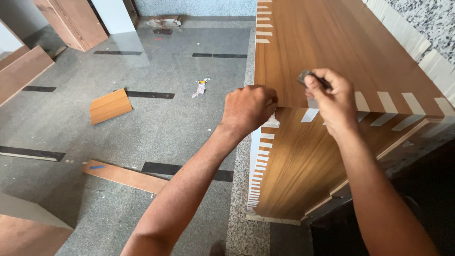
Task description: The person removes masking tape from the edges of a wooden cabinet and smooths the surfaces using a small block and a cloth.
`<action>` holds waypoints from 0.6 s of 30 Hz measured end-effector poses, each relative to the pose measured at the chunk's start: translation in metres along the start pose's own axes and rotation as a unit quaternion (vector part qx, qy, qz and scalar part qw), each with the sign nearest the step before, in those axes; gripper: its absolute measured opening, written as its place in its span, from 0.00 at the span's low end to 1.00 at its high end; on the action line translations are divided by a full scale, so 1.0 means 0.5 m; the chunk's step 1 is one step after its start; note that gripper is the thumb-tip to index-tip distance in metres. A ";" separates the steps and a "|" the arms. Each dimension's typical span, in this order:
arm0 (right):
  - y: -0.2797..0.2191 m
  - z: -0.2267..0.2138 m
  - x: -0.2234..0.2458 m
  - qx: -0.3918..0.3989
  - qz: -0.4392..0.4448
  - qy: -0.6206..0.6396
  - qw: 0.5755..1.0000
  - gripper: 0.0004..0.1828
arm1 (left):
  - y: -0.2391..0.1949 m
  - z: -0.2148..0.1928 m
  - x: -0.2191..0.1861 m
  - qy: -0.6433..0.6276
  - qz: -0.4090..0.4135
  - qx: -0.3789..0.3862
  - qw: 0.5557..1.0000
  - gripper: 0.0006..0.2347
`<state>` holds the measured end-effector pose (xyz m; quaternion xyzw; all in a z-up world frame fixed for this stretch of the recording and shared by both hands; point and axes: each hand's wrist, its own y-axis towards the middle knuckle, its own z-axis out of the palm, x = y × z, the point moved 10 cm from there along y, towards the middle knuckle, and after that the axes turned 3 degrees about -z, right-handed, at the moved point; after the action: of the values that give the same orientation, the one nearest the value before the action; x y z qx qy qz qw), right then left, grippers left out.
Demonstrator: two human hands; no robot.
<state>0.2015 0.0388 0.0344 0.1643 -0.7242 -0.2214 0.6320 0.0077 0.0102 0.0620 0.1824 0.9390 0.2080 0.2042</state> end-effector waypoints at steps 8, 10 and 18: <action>0.006 -0.099 0.014 0.009 -0.020 -0.107 0.994 0.09 | -0.052 0.002 -0.026 -0.037 0.099 -0.114 0.988 0.03; 0.005 -0.106 0.007 0.033 -0.012 -0.123 0.992 0.09 | -0.084 0.019 -0.016 -0.067 0.098 -0.127 0.985 0.04; 0.014 -0.087 0.040 0.071 -0.100 -0.335 0.934 0.10 | -0.274 0.199 -0.100 -0.156 0.032 0.123 0.980 0.09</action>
<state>0.2417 0.0294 0.0596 0.1966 -0.8874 -0.2741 0.3142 0.0607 -0.0956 -0.0691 0.2660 0.9079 0.0666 0.3170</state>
